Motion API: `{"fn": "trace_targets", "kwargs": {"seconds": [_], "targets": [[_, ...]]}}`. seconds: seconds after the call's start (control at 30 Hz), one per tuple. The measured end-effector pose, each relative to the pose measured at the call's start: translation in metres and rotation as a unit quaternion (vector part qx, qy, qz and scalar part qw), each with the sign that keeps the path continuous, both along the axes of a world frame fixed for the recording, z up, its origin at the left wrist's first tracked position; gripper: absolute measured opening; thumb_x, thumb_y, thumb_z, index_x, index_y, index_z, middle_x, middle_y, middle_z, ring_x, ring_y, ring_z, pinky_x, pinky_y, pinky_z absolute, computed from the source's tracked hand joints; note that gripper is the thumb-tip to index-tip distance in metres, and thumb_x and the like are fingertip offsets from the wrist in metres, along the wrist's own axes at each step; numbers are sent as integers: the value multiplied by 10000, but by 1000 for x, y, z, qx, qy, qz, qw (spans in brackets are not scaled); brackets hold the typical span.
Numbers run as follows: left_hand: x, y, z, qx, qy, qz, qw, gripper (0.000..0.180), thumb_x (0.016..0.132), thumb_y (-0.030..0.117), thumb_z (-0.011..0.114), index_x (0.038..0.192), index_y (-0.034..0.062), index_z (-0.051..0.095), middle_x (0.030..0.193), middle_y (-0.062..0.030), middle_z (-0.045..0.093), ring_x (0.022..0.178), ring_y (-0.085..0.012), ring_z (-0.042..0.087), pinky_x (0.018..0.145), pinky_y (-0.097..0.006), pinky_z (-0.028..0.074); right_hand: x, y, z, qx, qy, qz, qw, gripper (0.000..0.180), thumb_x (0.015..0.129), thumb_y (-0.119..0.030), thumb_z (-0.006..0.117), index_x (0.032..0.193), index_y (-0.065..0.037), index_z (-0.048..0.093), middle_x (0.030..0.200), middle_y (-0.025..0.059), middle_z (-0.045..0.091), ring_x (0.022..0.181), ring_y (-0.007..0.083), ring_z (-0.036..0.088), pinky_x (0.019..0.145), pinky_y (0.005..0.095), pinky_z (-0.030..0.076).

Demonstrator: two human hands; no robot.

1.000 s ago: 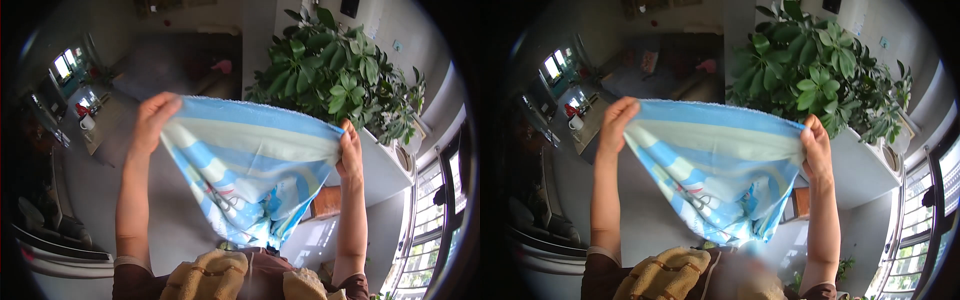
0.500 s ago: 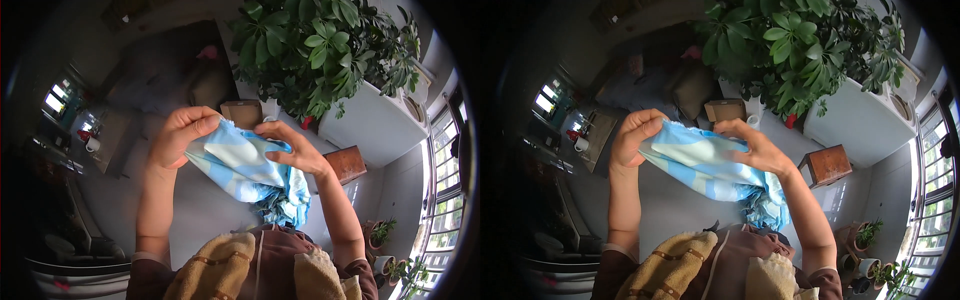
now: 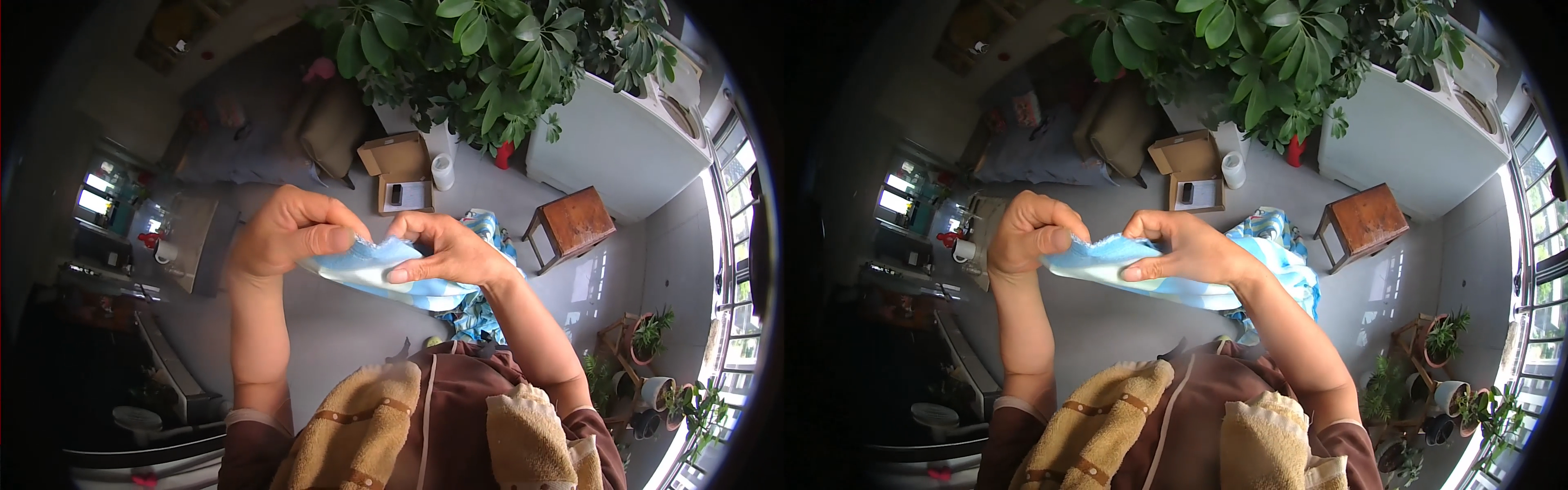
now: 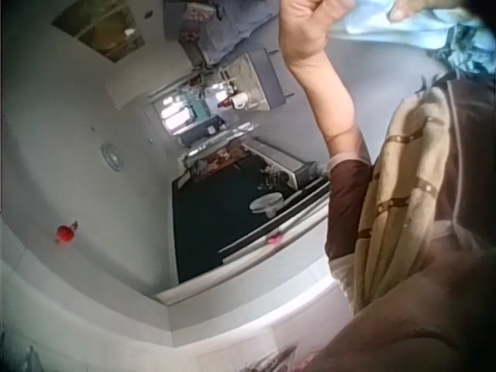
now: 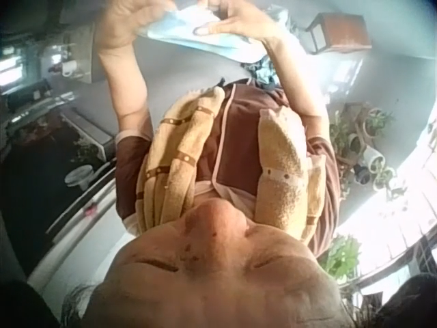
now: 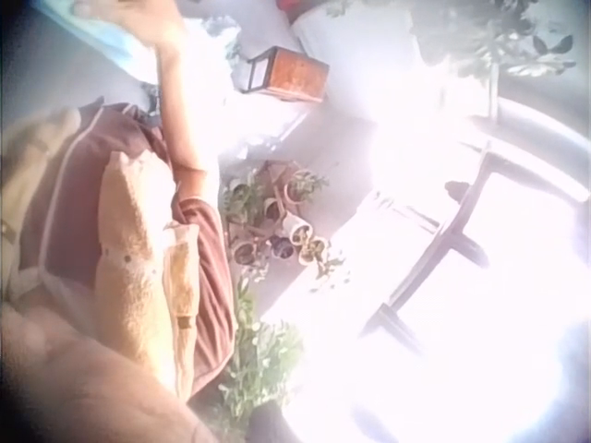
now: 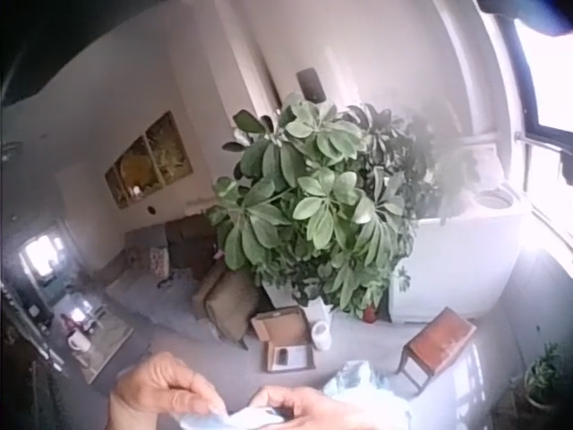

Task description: The person holds a blue and white patterned cloth by its edges, turning and examining the fabric by hand.

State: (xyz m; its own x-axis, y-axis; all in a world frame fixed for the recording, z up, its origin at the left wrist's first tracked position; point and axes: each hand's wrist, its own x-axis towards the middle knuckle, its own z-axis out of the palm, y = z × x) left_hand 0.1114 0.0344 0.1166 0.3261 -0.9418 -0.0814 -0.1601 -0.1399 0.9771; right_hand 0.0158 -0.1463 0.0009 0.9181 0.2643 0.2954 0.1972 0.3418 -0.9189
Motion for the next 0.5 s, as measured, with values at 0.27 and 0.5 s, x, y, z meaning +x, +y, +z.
{"fn": "trace_targets", "kwargs": {"seconds": [0.27,0.5], "targets": [[-5,14,-23,-18,14,111,994,200,827,137,576,885,-52,607,783,-47,617,700,-69,545,641,-196,432,-37,-20,-8,61,124,-10,990,206,766,-94,664,941,3,613,862,5,613,777,86,543,739,212,421],[-12,4,-40,12,-32,163,986,180,843,140,567,892,-28,610,788,-20,613,709,-53,536,658,-191,429,-58,-12,-28,203,188,-23,961,226,844,-193,586,970,-8,617,862,21,618,777,70,546,725,211,437]]}}
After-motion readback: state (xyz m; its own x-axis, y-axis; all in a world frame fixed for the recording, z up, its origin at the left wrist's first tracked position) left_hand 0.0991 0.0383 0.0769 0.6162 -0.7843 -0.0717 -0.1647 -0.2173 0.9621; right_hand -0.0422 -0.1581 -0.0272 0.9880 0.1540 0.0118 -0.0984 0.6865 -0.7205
